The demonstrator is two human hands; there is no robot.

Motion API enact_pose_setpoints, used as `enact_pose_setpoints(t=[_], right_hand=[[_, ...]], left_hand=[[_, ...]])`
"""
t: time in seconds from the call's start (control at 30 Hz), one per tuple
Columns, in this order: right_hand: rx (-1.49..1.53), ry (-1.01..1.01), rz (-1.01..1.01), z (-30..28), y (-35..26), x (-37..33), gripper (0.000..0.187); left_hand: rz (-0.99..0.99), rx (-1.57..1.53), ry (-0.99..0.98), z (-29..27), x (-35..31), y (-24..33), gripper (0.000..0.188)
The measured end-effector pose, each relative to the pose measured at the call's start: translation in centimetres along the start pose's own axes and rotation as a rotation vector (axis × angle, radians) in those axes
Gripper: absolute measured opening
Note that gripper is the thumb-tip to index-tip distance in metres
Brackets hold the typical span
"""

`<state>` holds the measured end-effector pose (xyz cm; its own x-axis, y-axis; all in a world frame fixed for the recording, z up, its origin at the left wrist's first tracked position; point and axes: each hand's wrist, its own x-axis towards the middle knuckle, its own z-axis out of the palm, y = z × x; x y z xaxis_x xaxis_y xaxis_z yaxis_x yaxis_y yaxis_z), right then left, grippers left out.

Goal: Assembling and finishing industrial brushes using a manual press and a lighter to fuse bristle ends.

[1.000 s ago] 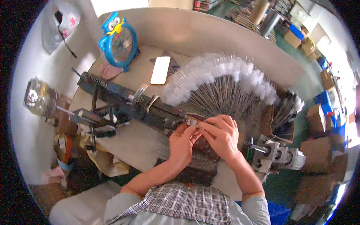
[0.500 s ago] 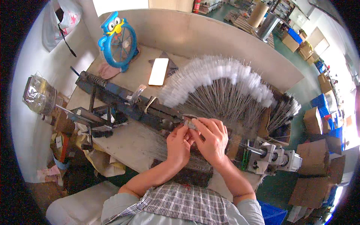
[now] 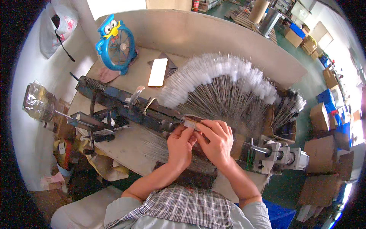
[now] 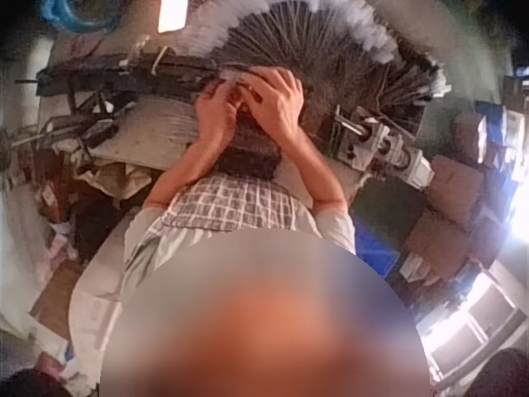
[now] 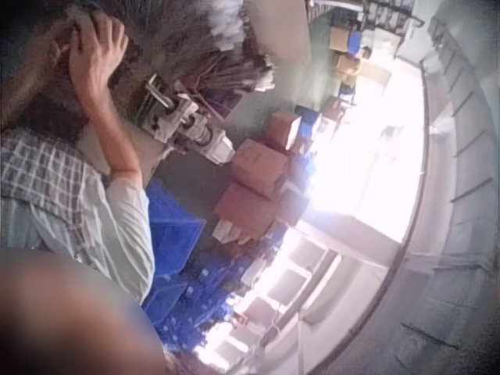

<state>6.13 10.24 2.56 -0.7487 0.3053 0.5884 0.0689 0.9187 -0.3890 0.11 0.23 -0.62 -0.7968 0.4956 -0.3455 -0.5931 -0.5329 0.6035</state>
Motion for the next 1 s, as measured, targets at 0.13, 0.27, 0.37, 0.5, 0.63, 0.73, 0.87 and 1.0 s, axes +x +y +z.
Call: enact_pose_setpoints(t=[0.13,0.27,0.37,0.5,0.63,0.73,0.87,1.0], right_hand=[[0.002,-0.013,0.0,-0.1,0.2,-0.1,0.028],[0.016,-0.013,0.001,-1.0,0.1,0.1,0.028],[0.02,-0.026,0.077,-2.2,-0.4,0.7,0.024],[-0.075,-0.138,0.036,-2.5,1.0,-0.3,0.015],[-0.008,-0.14,0.038,-2.5,1.1,-0.6,0.013],[-0.016,-0.124,0.048,-3.3,0.7,-0.8,0.012],[0.111,-0.192,0.113,-4.4,0.3,-3.7,0.013],[-0.068,-0.624,0.286,-2.0,3.0,-10.1,0.011]], left_hand=[[-0.012,0.007,-0.008,0.6,-0.3,0.4,0.015],[-0.094,0.096,0.087,0.7,-0.2,0.5,0.015],[-0.019,0.0,-0.13,-0.4,0.0,0.6,0.024],[-0.115,-0.037,-0.056,-0.3,0.0,1.3,0.052],[-0.127,0.026,-0.066,-0.1,-0.3,1.5,0.064],[-0.12,0.104,-0.103,0.3,-0.8,1.8,0.066],[-0.134,0.199,-0.068,-0.6,-1.5,1.8,0.059],[-0.107,0.361,-0.205,-3.9,-2.8,3.2,0.046]])
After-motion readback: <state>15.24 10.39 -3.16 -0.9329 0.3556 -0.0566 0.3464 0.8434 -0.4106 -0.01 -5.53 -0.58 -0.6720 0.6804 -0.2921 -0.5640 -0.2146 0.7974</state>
